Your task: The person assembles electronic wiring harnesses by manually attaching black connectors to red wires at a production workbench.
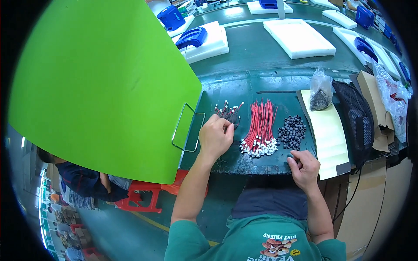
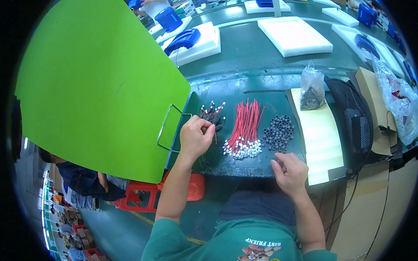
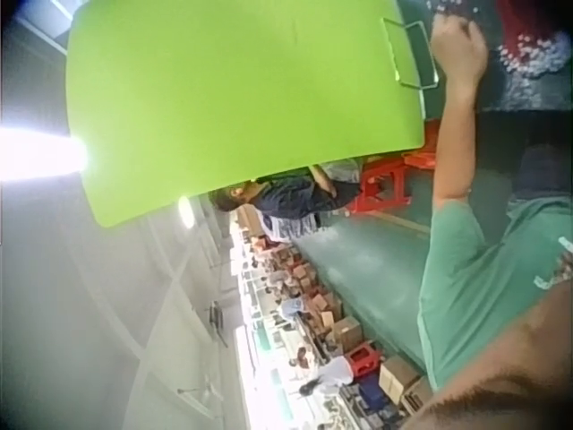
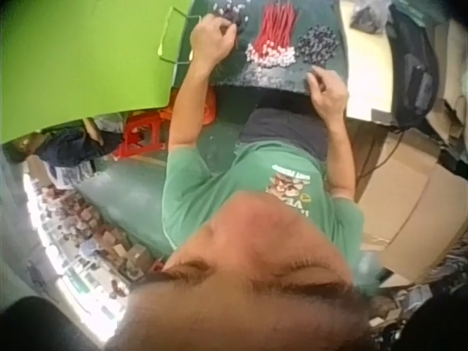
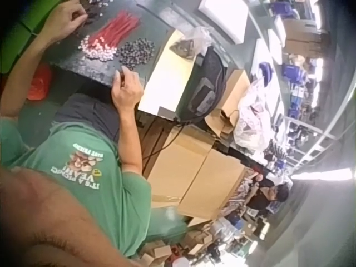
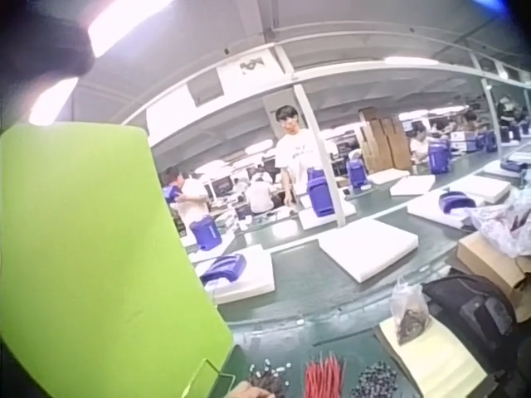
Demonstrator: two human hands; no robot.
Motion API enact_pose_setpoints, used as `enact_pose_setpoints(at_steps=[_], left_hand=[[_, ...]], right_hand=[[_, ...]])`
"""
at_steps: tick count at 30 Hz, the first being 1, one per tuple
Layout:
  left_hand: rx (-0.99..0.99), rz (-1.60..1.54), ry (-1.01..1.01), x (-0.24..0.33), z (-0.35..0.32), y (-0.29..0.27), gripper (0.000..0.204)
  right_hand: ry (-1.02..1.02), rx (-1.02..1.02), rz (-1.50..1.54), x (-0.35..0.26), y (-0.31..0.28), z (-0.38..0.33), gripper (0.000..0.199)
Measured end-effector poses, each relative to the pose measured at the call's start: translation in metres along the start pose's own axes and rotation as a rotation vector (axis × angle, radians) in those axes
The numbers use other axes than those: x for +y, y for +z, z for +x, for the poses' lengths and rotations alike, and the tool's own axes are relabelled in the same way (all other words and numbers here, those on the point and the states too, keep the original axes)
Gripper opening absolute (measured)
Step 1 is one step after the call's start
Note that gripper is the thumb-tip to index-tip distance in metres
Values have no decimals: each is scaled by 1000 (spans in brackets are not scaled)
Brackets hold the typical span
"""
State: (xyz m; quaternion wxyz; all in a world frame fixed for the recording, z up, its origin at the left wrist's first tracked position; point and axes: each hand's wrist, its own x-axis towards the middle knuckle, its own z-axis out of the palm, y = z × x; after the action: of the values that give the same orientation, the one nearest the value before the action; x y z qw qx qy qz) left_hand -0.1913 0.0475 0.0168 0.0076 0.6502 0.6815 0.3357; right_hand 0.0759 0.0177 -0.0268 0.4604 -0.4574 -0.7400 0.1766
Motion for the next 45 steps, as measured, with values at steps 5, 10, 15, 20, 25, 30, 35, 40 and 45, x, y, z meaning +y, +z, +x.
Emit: enact_pose_setpoints(at_steps=[5, 10, 15, 20, 25, 30, 35, 40, 45], left_hand=[[-153, 87, -81, -5, -6, 10, 20], [-150, 220, -138, -6, -3, 19, 28], [-156, 210, -233, -9, 2, 27, 29], [-130, 263, -207, 2, 1, 26, 29], [-194, -8, -14, 41, -7, 24, 30], [-220, 59, 56, 43, -7, 40, 28], [-163, 176, 100, 44, -13, 30, 21], [-30, -90, 164, 83, -38, -4, 13], [-271, -469, 361, 112, -73, 13, 7]], right_hand=[[-12, -5, -15, -1, 0, 0, 14], [-11, -4, -24, -2, 0, 0, 14], [-7, -5, -24, 0, 1, -1, 14], [-5, 2, -21, 0, 0, 0, 14], [-8, 2, -40, 1, 1, 0, 14], [-21, 9, -33, 0, 0, 0, 14], [-39, 23, -27, 0, 0, -1, 14], [248, -52, 319, 5, -8, -2, 19], [652, -145, 951, -9, -17, 12, 25]])
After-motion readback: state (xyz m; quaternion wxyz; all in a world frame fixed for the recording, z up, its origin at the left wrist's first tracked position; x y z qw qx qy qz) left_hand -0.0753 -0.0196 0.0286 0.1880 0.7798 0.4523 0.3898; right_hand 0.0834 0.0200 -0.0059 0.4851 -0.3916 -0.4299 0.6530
